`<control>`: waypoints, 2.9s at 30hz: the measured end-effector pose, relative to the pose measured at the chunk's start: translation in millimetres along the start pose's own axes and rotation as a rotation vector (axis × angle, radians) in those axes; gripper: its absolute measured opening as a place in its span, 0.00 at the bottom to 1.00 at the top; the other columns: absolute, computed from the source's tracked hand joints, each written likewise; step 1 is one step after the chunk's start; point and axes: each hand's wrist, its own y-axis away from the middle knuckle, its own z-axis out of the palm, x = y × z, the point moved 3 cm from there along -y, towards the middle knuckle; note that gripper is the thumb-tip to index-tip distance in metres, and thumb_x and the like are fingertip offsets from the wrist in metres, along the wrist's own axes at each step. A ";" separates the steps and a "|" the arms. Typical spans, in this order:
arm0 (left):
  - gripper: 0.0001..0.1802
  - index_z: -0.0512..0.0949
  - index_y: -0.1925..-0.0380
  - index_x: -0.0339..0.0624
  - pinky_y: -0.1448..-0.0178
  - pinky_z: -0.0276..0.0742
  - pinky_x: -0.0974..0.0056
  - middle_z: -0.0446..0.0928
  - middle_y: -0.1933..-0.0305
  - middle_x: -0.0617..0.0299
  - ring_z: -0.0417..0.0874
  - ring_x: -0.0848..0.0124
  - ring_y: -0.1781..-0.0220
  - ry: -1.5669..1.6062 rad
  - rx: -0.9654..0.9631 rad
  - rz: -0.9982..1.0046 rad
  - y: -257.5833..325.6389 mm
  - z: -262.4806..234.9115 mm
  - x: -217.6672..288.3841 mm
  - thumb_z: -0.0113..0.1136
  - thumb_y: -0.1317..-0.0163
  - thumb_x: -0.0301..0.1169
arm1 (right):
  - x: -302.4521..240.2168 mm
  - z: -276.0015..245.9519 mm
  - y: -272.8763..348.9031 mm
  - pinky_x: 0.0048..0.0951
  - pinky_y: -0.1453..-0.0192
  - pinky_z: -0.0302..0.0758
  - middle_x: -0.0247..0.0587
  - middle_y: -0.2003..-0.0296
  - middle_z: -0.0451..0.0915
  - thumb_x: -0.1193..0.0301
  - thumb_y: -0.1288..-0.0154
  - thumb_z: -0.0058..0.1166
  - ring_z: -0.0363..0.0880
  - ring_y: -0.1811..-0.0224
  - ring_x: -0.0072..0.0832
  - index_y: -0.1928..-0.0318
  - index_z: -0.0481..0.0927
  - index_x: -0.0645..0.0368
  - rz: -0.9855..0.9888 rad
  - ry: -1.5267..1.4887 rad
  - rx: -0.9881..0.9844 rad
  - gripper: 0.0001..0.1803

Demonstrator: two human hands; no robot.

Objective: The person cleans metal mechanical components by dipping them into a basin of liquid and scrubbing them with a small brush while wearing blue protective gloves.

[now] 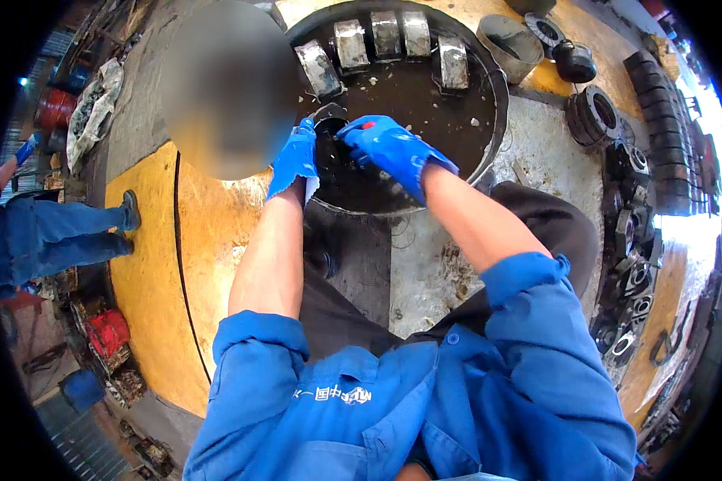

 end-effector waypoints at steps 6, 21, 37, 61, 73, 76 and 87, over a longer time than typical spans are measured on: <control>0.33 0.84 0.49 0.33 0.41 0.75 0.49 0.86 0.49 0.42 0.84 0.46 0.46 -0.089 0.152 0.238 1.3 11.7 -8.6 0.46 0.22 0.55 | -11.9 -13.0 31.0 0.30 0.38 0.80 0.43 0.50 0.87 0.73 0.31 0.61 0.84 0.48 0.29 0.46 0.86 0.60 -0.371 -0.253 0.300 0.14; 0.29 0.82 0.44 0.37 0.40 0.79 0.56 0.85 0.47 0.48 0.85 0.55 0.48 0.581 0.047 -0.057 11.0 11.8 0.7 0.46 0.20 0.51 | -19.1 20.6 42.0 0.33 0.29 0.74 0.45 0.44 0.86 0.75 0.31 0.60 0.82 0.38 0.32 0.46 0.87 0.59 -0.420 -0.066 0.064 0.15; 0.26 0.82 0.43 0.38 0.39 0.77 0.56 0.85 0.46 0.49 0.84 0.58 0.47 0.629 0.108 0.140 67.1 0.5 41.2 0.48 0.21 0.48 | 23.0 -14.5 45.2 0.33 0.44 0.85 0.50 0.46 0.85 0.71 0.27 0.61 0.87 0.48 0.37 0.36 0.79 0.62 0.009 -0.355 0.275 0.22; 0.36 0.74 0.34 0.31 0.23 0.67 0.50 0.76 0.34 0.36 0.76 0.44 0.30 0.327 0.367 -0.028 33.7 31.3 16.6 0.58 0.28 0.51 | 71.0 -2.0 -77.5 0.52 0.33 0.78 0.49 0.43 0.84 0.63 0.27 0.58 0.82 0.42 0.49 0.42 0.83 0.57 0.408 -0.765 0.070 0.18; 0.41 0.86 0.46 0.58 0.40 0.79 0.46 0.86 0.50 0.50 0.85 0.47 0.47 -0.264 0.281 0.799 71.4 -7.2 66.2 0.78 0.69 0.47 | 55.1 -27.0 -62.2 0.38 0.37 0.78 0.48 0.47 0.87 0.64 0.25 0.55 0.84 0.45 0.35 0.44 0.86 0.57 -0.144 0.554 -0.058 0.16; 0.30 0.82 0.44 0.38 0.35 0.76 0.50 0.84 0.44 0.43 0.84 0.47 0.42 -0.032 0.336 0.763 68.8 -11.1 21.9 0.69 0.44 0.43 | 17.9 50.9 -50.3 0.48 0.41 0.79 0.52 0.45 0.84 0.60 0.24 0.50 0.84 0.44 0.49 0.41 0.82 0.50 -0.144 1.243 -0.081 0.18; 0.30 0.74 0.35 0.29 0.33 0.77 0.57 0.79 0.36 0.38 0.82 0.53 0.36 0.481 0.273 0.114 35.5 25.2 6.6 0.57 0.28 0.42 | 48.4 22.3 -50.0 0.49 0.56 0.74 0.56 0.46 0.78 0.67 0.37 0.59 0.80 0.50 0.52 0.42 0.78 0.62 -0.879 1.015 -0.131 0.24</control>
